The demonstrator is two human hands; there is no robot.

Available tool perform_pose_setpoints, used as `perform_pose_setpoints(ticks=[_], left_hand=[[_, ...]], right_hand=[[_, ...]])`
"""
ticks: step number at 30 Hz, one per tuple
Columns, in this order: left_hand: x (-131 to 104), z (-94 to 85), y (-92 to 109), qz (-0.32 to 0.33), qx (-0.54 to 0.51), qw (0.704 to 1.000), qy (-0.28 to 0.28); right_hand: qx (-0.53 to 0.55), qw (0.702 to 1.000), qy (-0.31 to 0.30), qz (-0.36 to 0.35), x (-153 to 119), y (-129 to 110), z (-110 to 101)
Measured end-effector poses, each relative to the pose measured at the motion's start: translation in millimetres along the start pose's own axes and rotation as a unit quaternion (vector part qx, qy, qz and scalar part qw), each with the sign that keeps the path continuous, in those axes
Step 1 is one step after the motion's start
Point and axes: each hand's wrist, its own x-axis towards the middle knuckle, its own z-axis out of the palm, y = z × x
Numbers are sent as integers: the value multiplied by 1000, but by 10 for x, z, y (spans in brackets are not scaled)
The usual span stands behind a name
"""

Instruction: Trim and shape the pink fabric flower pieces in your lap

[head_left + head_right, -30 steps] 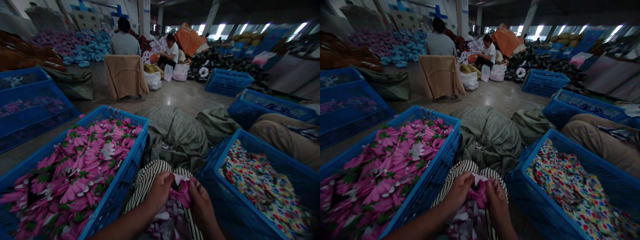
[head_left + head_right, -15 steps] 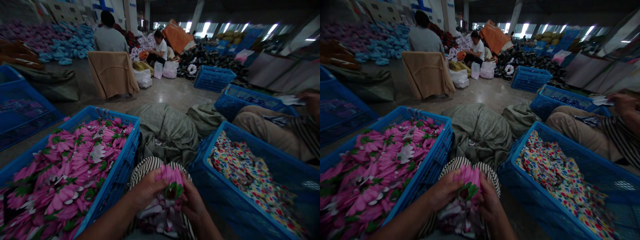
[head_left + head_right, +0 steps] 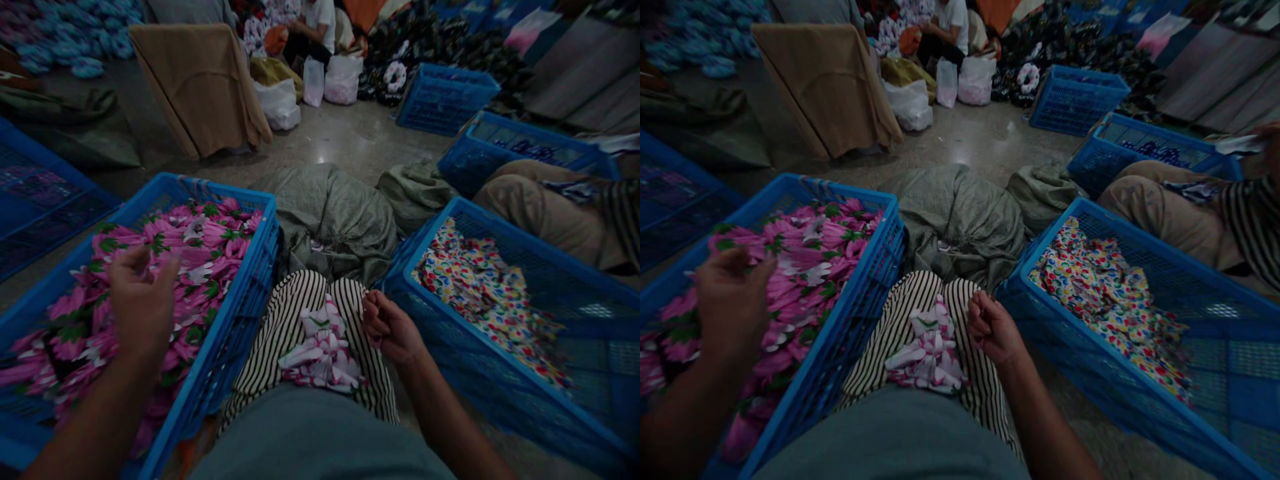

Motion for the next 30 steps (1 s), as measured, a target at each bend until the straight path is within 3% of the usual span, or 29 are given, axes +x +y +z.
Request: perform_pose_setpoints(ticks=[1,2,4,5,6,8,10,13,16,18,22,24,27,30], left_hand=[[-125,11,-58,36,39,998,-23],[-284,60,-105,69,48,993,-89],[-626,249,-174,96,40,957,-269],[-775,370,-200,134,36,920,-366],[-893,492,-223,159,41,892,-421],[-1018,699,-257,182,50,861,-473],[-1014,812,-259,183,50,853,-486],[-901,816,-156,153,-3,858,-490],[-826,763,41,23,-96,854,-511],[-818,763,159,-28,-135,839,-526],[-809,831,237,30,-161,819,-549],[-798,848,200,40,-129,826,-547],[-826,832,134,-38,-75,857,-509],[-922,815,139,-156,-107,848,-496]], right_hand=[[4,1000,10,-1,8,-15,-17],[7,1000,17,0,22,-17,-16],[9,1000,27,-1,60,6,24],[7,1000,29,-1,79,23,53],[4,1000,30,0,93,41,81],[-5,999,34,0,101,73,116],[-22,999,38,-4,80,99,116],[-90,993,58,-40,34,135,96],[-176,977,68,-95,34,169,142],[-210,970,45,-113,73,188,211],[-240,969,-41,-34,172,232,288],[-248,966,-63,22,178,249,254],[-281,958,-40,38,107,232,162],[-293,956,-26,19,0,160,105]])
